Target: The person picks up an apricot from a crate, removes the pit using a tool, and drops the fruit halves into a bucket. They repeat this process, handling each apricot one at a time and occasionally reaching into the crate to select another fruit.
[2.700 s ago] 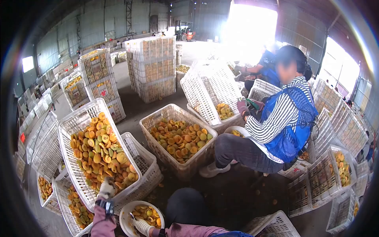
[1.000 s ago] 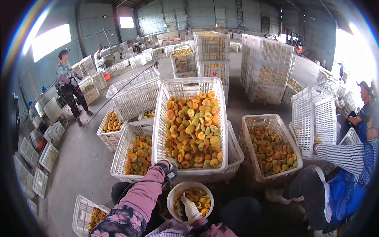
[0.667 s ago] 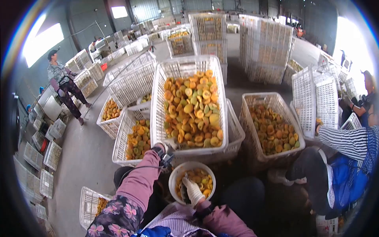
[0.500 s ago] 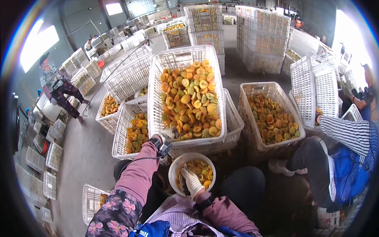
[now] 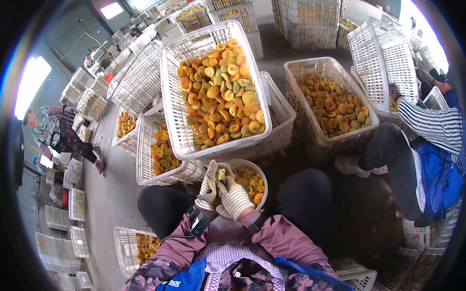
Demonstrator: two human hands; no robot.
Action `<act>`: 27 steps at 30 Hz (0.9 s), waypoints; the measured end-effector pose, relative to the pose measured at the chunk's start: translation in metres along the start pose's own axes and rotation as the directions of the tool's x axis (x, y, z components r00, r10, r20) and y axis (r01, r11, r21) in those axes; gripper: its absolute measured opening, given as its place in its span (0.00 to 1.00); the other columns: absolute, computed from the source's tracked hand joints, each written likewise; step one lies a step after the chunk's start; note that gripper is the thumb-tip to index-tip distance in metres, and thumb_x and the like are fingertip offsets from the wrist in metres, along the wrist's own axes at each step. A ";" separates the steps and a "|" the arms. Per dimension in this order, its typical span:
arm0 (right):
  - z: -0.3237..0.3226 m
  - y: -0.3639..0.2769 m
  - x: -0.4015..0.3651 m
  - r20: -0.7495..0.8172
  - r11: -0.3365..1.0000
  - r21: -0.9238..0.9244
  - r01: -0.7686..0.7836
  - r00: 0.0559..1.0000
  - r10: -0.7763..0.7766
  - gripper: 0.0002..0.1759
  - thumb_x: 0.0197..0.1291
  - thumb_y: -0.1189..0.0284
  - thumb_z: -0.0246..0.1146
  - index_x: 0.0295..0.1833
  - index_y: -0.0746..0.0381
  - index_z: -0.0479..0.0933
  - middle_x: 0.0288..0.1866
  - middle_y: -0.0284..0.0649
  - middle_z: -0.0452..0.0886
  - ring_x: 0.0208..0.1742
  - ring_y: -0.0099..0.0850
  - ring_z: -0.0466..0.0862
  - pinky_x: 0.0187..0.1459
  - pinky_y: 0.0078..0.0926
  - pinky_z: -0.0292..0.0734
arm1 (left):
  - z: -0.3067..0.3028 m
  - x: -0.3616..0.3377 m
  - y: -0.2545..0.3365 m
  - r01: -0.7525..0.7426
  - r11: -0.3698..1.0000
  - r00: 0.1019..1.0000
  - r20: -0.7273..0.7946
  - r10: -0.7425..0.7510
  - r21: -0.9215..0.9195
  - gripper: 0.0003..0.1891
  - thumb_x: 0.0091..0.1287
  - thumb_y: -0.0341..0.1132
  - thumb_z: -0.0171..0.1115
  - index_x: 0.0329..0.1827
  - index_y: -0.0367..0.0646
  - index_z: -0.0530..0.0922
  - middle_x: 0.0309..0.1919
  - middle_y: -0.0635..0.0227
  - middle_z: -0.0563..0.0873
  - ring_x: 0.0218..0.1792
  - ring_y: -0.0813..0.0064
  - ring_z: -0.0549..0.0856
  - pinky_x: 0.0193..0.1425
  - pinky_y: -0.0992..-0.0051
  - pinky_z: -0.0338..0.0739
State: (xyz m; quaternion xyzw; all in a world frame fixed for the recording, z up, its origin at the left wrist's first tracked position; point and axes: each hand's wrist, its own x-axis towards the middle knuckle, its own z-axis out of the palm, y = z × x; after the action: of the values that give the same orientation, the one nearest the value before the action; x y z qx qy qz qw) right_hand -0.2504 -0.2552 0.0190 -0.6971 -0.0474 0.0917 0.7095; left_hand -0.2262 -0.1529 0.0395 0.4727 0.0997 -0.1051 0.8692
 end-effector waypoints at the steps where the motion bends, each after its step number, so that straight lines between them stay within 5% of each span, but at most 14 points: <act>1: -0.001 0.005 0.000 0.034 0.999 -0.038 -0.016 0.999 0.017 0.25 0.63 0.57 0.53 0.55 0.67 0.68 0.43 0.60 0.77 0.46 0.55 0.77 0.44 0.38 0.73 | 0.003 -0.004 -0.003 -0.057 0.996 0.998 -0.032 0.059 0.067 0.25 0.70 0.56 0.43 0.45 0.40 0.74 0.32 0.65 0.80 0.35 0.73 0.79 0.43 0.74 0.75; 2: -0.002 0.006 0.000 0.067 0.997 -0.077 -0.026 0.997 0.031 0.26 0.63 0.57 0.52 0.57 0.67 0.68 0.43 0.61 0.77 0.47 0.57 0.76 0.45 0.39 0.72 | -0.001 -0.002 -0.011 -0.055 0.996 0.998 -0.037 0.058 0.067 0.25 0.70 0.56 0.43 0.45 0.40 0.74 0.32 0.65 0.80 0.35 0.73 0.79 0.43 0.74 0.75; 4: -0.004 -0.002 -0.002 0.069 0.994 -0.102 0.035 0.997 -0.028 0.27 0.63 0.56 0.51 0.57 0.67 0.67 0.43 0.62 0.77 0.46 0.56 0.77 0.45 0.41 0.73 | -0.014 0.005 -0.025 -0.127 0.981 0.954 -0.288 0.080 -0.147 0.24 0.67 0.56 0.51 0.42 0.41 0.76 0.33 0.65 0.82 0.37 0.71 0.81 0.44 0.72 0.77; 5: -0.004 -0.002 -0.002 0.049 0.993 -0.120 -0.011 0.999 0.017 0.24 0.63 0.60 0.53 0.57 0.68 0.68 0.43 0.57 0.78 0.45 0.49 0.78 0.45 0.35 0.73 | 0.004 -0.004 0.004 0.095 0.948 0.990 -0.069 -0.121 -0.304 0.23 0.68 0.56 0.50 0.43 0.41 0.74 0.33 0.62 0.83 0.37 0.68 0.82 0.42 0.70 0.78; 6: -0.004 -0.005 -0.002 0.027 0.989 -0.137 -0.056 0.998 0.060 0.22 0.64 0.64 0.55 0.56 0.68 0.69 0.43 0.51 0.79 0.43 0.41 0.79 0.45 0.30 0.73 | 0.006 -0.005 0.005 0.095 0.948 0.990 -0.072 -0.122 -0.303 0.23 0.68 0.56 0.50 0.43 0.41 0.74 0.33 0.62 0.83 0.37 0.68 0.82 0.42 0.70 0.78; 8: -0.007 -0.009 -0.002 0.036 0.957 -0.271 -0.100 0.993 0.113 0.22 0.64 0.62 0.54 0.55 0.69 0.70 0.42 0.56 0.79 0.43 0.49 0.79 0.45 0.34 0.74 | 0.010 -0.005 0.003 -0.057 0.998 0.987 -0.151 0.052 -0.028 0.22 0.68 0.55 0.49 0.41 0.42 0.74 0.31 0.61 0.83 0.35 0.66 0.83 0.41 0.69 0.79; 17: -0.006 -0.006 -0.006 0.034 0.902 -0.413 -0.128 0.987 0.155 0.24 0.64 0.59 0.52 0.56 0.69 0.69 0.43 0.60 0.77 0.47 0.58 0.75 0.47 0.40 0.72 | 0.011 -0.004 -0.003 -0.079 0.994 0.974 -0.219 0.060 -0.080 0.23 0.69 0.55 0.48 0.36 0.41 0.74 0.28 0.60 0.82 0.30 0.66 0.83 0.37 0.71 0.79; 19: -0.003 0.010 -0.009 0.120 0.845 -0.476 0.245 0.970 -0.213 0.22 0.65 0.59 0.52 0.55 0.65 0.70 0.35 0.51 0.80 0.35 0.46 0.80 0.36 0.33 0.75 | 0.008 -0.005 -0.003 -0.067 0.992 0.970 -0.240 0.040 -0.106 0.23 0.69 0.55 0.48 0.36 0.41 0.74 0.27 0.60 0.82 0.29 0.67 0.82 0.36 0.71 0.79; 20: -0.003 0.001 -0.011 0.116 0.847 -0.474 0.241 0.971 -0.211 0.22 0.65 0.59 0.52 0.55 0.65 0.70 0.35 0.51 0.80 0.35 0.46 0.80 0.36 0.33 0.75 | 0.004 -0.005 -0.005 -0.112 0.992 0.972 -0.214 0.098 -0.055 0.24 0.69 0.56 0.47 0.35 0.41 0.75 0.27 0.60 0.82 0.29 0.67 0.82 0.36 0.71 0.78; 21: -0.004 -0.017 -0.015 0.156 0.989 -0.075 -0.125 0.978 0.135 0.21 0.65 0.58 0.53 0.53 0.63 0.70 0.30 0.44 0.77 0.29 0.40 0.78 0.32 0.31 0.75 | 0.002 -0.006 -0.005 -0.158 0.987 0.971 -0.184 0.154 -0.006 0.25 0.69 0.57 0.47 0.34 0.41 0.75 0.27 0.60 0.82 0.28 0.67 0.82 0.36 0.71 0.78; 22: -0.005 -0.028 -0.015 0.325 0.812 0.296 -0.503 0.852 0.410 0.20 0.64 0.57 0.54 0.52 0.61 0.70 0.25 0.38 0.74 0.24 0.34 0.76 0.29 0.29 0.74 | 0.001 -0.007 -0.003 -0.153 0.988 0.972 -0.183 0.150 -0.005 0.25 0.69 0.57 0.47 0.34 0.41 0.75 0.27 0.60 0.82 0.28 0.67 0.82 0.36 0.71 0.78; 23: -0.009 -0.026 -0.012 0.453 0.734 0.244 -0.634 0.744 0.492 0.19 0.65 0.58 0.54 0.52 0.60 0.71 0.28 0.34 0.74 0.23 0.23 0.72 0.25 0.22 0.69 | 0.004 -0.010 0.001 -0.130 0.990 0.979 -0.151 0.136 0.047 0.25 0.69 0.57 0.46 0.34 0.41 0.75 0.26 0.60 0.82 0.29 0.68 0.82 0.37 0.71 0.78; 26: -0.008 -0.028 -0.016 0.372 0.795 0.258 -0.548 0.816 0.442 0.20 0.65 0.59 0.54 0.54 0.62 0.70 0.32 0.38 0.77 0.28 0.27 0.76 0.30 0.23 0.72 | 0.022 -0.014 0.011 -0.085 0.988 0.989 -0.113 0.100 0.132 0.26 0.68 0.59 0.46 0.35 0.41 0.74 0.26 0.61 0.81 0.29 0.69 0.81 0.37 0.72 0.77; 27: 0.006 0.017 -0.014 0.257 0.942 0.243 -0.233 0.951 0.169 0.22 0.65 0.59 0.54 0.57 0.64 0.69 0.36 0.42 0.78 0.36 0.31 0.78 0.36 0.23 0.74 | 0.033 -0.017 0.018 -0.062 0.995 0.982 -0.172 0.074 0.077 0.26 0.68 0.59 0.46 0.33 0.41 0.73 0.26 0.62 0.80 0.28 0.69 0.80 0.36 0.73 0.77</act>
State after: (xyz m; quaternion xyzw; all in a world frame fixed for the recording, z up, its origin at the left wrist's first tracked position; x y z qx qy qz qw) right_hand -0.2662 -0.2519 0.0032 -0.5792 -0.0451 0.2508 0.7743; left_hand -0.2349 -0.1695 0.0758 0.5139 0.1557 -0.0367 0.8428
